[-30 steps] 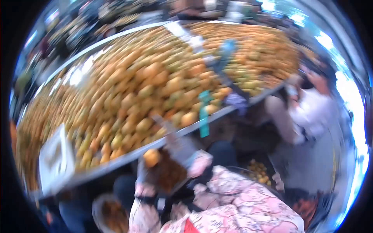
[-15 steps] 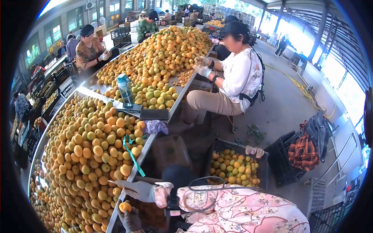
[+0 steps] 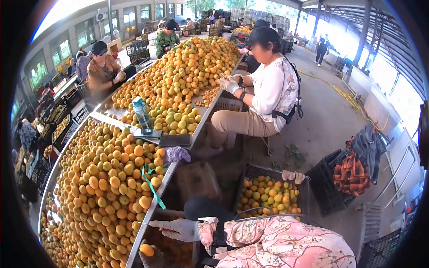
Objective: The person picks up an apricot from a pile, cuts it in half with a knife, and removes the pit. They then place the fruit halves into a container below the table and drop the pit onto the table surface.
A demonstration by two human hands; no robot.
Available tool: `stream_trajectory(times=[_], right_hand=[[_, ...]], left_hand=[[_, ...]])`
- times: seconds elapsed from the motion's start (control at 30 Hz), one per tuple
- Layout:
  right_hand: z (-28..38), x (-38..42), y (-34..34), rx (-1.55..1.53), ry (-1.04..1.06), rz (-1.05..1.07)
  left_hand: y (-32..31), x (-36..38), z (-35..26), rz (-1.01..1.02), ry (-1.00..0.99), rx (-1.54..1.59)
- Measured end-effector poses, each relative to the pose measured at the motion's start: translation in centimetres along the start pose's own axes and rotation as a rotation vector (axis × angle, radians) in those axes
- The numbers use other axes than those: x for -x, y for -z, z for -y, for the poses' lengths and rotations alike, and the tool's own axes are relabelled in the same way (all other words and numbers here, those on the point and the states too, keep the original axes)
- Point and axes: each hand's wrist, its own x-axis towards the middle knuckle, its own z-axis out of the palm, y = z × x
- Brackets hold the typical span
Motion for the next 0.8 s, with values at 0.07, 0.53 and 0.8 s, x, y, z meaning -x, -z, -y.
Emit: stream_trajectory(times=[0.07, 0.53, 0.8], right_hand=[[0.9, 1.2, 1.5, 0.081, 0.211, -0.171], [-0.3, 9.0, 6.0, -0.185, 0.046, -0.233], [-3.1, 9.5, 3.9, -0.083, 0.388, -0.468]], left_hand=[[0.3, 0.3, -0.3, -0.001, -0.075, -0.215], [5.2, -1.7, -2.8, 0.091, -0.648, -1.94], [7.2, -3.4, -0.1, 0.126, -0.641, -2.117]])
